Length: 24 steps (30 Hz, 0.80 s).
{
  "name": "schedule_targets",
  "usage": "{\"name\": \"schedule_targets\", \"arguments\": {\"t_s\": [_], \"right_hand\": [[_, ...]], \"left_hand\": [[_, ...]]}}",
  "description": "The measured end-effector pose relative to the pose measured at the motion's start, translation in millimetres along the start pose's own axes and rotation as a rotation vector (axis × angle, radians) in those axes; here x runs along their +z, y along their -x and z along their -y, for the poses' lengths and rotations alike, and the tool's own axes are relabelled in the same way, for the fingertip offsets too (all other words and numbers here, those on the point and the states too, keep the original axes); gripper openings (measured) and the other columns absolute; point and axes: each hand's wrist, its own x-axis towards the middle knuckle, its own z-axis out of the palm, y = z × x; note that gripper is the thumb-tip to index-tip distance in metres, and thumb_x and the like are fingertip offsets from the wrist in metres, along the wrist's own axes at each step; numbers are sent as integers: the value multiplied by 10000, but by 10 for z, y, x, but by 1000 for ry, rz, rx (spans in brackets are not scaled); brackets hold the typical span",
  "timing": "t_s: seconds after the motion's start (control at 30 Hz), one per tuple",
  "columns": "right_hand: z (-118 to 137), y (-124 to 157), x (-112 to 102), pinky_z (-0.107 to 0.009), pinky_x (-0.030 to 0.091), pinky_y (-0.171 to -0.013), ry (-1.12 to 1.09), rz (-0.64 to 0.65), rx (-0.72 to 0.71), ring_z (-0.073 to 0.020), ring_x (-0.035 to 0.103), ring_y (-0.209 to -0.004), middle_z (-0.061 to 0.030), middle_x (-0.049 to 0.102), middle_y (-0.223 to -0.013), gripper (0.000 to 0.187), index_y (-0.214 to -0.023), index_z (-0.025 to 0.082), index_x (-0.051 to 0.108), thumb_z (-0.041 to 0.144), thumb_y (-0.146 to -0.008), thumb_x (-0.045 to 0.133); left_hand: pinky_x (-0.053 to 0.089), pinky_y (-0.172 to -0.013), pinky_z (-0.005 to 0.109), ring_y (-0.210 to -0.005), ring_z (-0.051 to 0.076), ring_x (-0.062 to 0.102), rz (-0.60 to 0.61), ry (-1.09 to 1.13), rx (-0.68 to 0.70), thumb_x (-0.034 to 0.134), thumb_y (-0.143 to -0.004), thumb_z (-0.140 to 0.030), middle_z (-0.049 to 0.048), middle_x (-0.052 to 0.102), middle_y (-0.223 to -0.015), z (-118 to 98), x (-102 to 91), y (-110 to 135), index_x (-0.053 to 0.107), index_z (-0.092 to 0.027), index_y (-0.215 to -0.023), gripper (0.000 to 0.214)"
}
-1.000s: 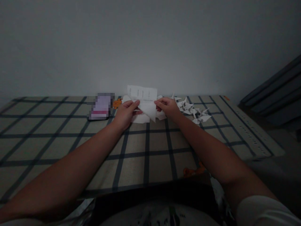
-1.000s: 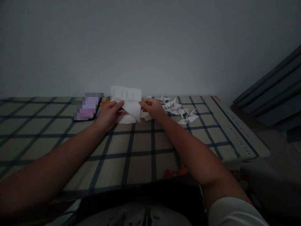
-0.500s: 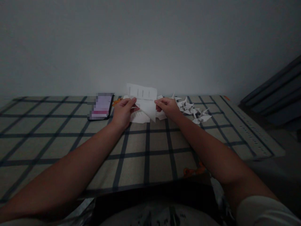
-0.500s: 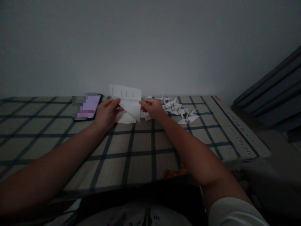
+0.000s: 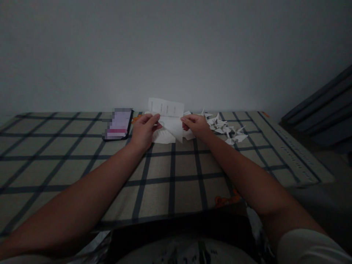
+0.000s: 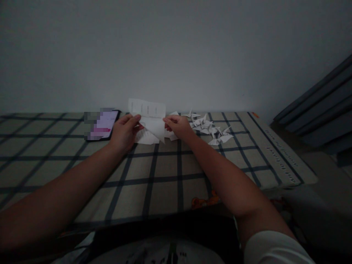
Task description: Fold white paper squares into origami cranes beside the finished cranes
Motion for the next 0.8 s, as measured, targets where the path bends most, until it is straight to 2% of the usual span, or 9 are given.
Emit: {"name": "schedule_targets", "arguments": {"t_s": [0.1, 0.2, 0.37, 0.53, 0.7, 0.8], "right_hand": [[-32, -13, 3, -247, 468, -593, -24, 1, 11, -103, 546, -581, -10, 623, -635, 325, -707, 169, 624, 460, -850, 606], [-75, -32, 9, -248, 470, -593, -43, -10, 25, -101, 542, -580, -9, 622, -644, 315, -734, 164, 632, 461, -838, 621], [-115, -49, 22, -244, 466, -588, -50, -16, 27, -95, 524, -580, -3, 614, -657, 306, -754, 168, 630, 462, -837, 617], [-143, -56, 32, -245, 466, -580, -58, -18, 28, -93, 519, -567, 8, 600, -646, 293, -780, 169, 624, 457, -835, 620], [-138, -36, 47, -241, 472, -591, -53, 2, -12, -89, 526, -577, 7, 614, -666, 292, -798, 174, 627, 462, -845, 617], [-123, -26, 51, -240, 471, -591, -53, 20, -30, -89, 524, -577, 11, 601, -654, 283, -775, 173, 622, 447, -842, 615]], "left_hand": [[526, -580, 191, -620, 88, 544, -1, 31, -5, 789, -714, -449, -25, 534, -677, 12, -13, -11, 582, -185, -674, 338], [516, -567, 177, -615, 84, 547, -7, 9, 26, 811, -698, -434, -28, 554, -670, 11, -15, -18, 595, -188, -690, 327], [503, -552, 172, -563, 74, 537, -38, -34, 57, 814, -701, -415, -40, 540, -611, 0, -17, -8, 525, -193, -634, 371], [490, -499, 195, -533, 90, 551, 9, 15, 65, 783, -734, -427, -53, 517, -609, 11, -33, 6, 469, -213, -660, 388], [495, -485, 207, -553, 98, 543, 17, 93, 67, 773, -739, -432, -44, 530, -656, 15, -33, 12, 450, -224, -687, 388], [516, -518, 234, -610, 119, 571, -2, 104, 79, 747, -756, -511, -26, 564, -719, 20, -37, 12, 462, -229, -725, 402]]}}
